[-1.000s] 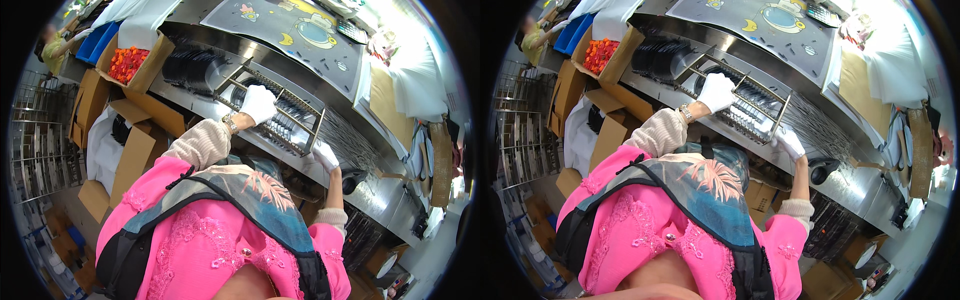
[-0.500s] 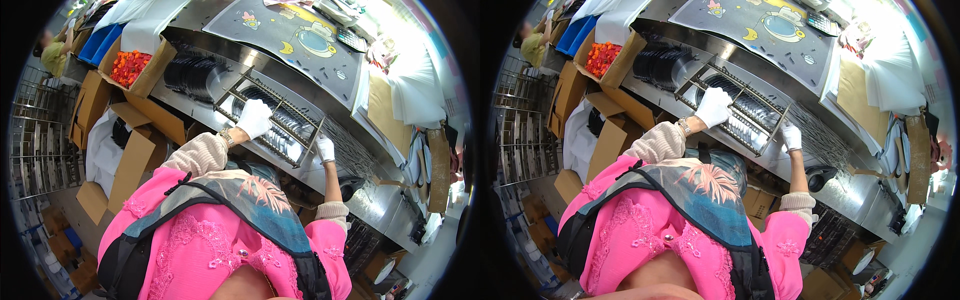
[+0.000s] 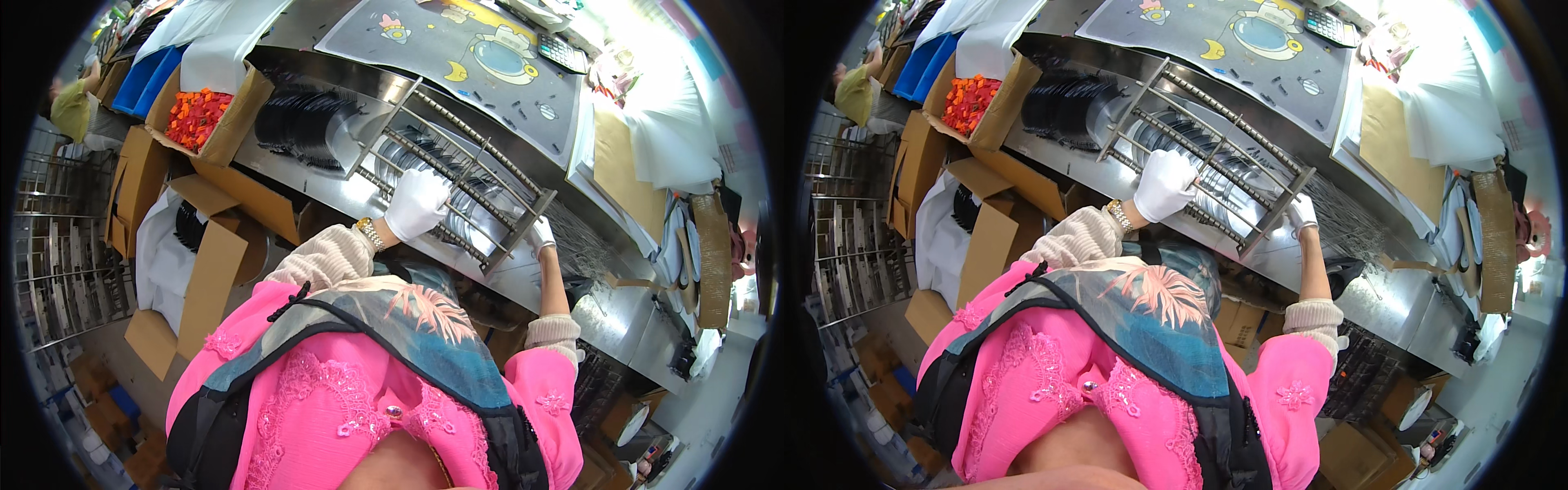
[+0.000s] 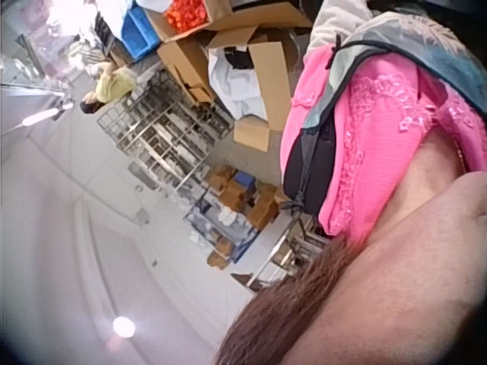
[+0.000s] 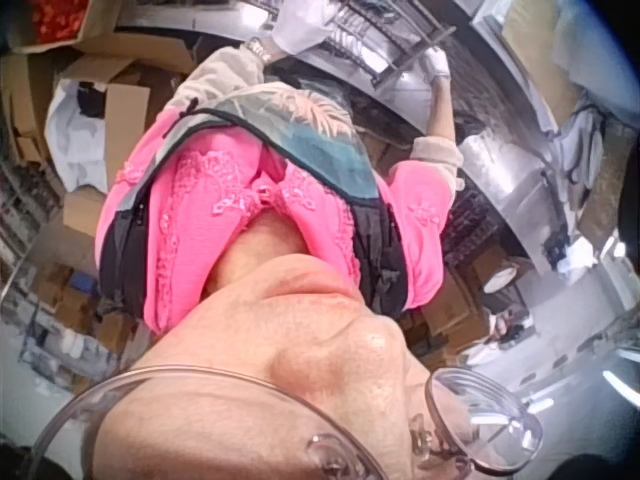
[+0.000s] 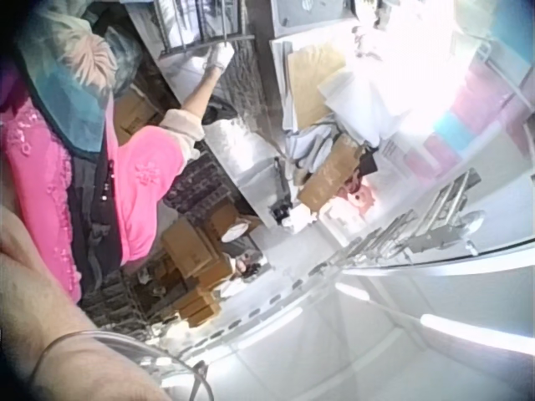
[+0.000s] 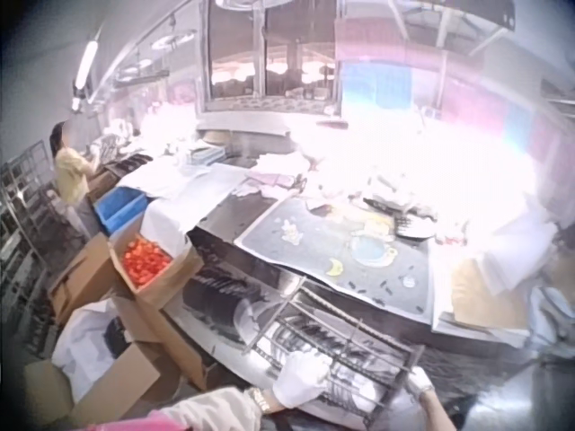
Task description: The person repeatedly picks up black coiled items from a cardboard box, places them into a metal rack on a worktable, and then removes them to place them back into the box. The cycle repeats multiple times.
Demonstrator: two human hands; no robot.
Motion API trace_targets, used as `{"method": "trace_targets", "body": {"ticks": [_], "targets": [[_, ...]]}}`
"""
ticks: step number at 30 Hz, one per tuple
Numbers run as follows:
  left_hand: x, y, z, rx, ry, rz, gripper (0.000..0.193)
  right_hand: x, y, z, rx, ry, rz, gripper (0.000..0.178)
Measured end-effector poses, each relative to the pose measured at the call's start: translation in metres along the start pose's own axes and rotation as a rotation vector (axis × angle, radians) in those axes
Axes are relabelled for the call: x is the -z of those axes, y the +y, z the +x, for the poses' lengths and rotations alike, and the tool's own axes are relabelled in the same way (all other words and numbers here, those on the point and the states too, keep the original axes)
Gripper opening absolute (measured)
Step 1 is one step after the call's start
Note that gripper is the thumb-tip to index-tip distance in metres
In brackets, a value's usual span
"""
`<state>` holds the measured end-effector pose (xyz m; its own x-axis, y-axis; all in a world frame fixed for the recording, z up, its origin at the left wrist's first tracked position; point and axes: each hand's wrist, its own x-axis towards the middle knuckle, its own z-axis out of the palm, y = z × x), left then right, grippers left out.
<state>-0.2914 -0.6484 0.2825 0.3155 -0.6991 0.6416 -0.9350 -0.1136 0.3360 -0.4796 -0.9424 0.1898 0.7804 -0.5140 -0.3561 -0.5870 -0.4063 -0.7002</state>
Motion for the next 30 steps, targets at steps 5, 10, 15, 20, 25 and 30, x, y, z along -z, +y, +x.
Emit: {"method": "trace_targets", "body": {"ticks": [5, 10, 15, 20, 25, 30], "targets": [[0.013, 0.001, 0.016, 0.085, 0.098, 0.031, 0.013, 0.065, 0.039, -0.005, -0.553, 0.16, 1.356, 0.048], [0.028, -0.002, 0.024, 0.131, 0.151, 0.137, 0.014, 0.131, 0.106, -0.017, -0.57, 0.91, 1.322, 0.064], [0.051, -0.016, 0.035, 0.278, 0.224, 0.114, 0.016, 0.107, 0.011, -0.034, -0.158, 1.273, -0.022, 0.059], [0.076, -0.047, 0.049, 0.315, 0.209, -0.039, 0.016, 0.067, -0.188, -0.054, 0.835, 0.953, -0.559, 0.079], [0.118, -0.073, 0.046, 0.188, -0.035, -0.331, 0.025, 0.081, -0.323, -0.081, 1.372, 0.494, -0.661, 0.067], [0.187, -0.083, 0.069, 0.416, -0.21, -0.695, 0.02, 0.107, -0.409, -0.107, 1.537, 0.302, -0.884, 0.062]]}}
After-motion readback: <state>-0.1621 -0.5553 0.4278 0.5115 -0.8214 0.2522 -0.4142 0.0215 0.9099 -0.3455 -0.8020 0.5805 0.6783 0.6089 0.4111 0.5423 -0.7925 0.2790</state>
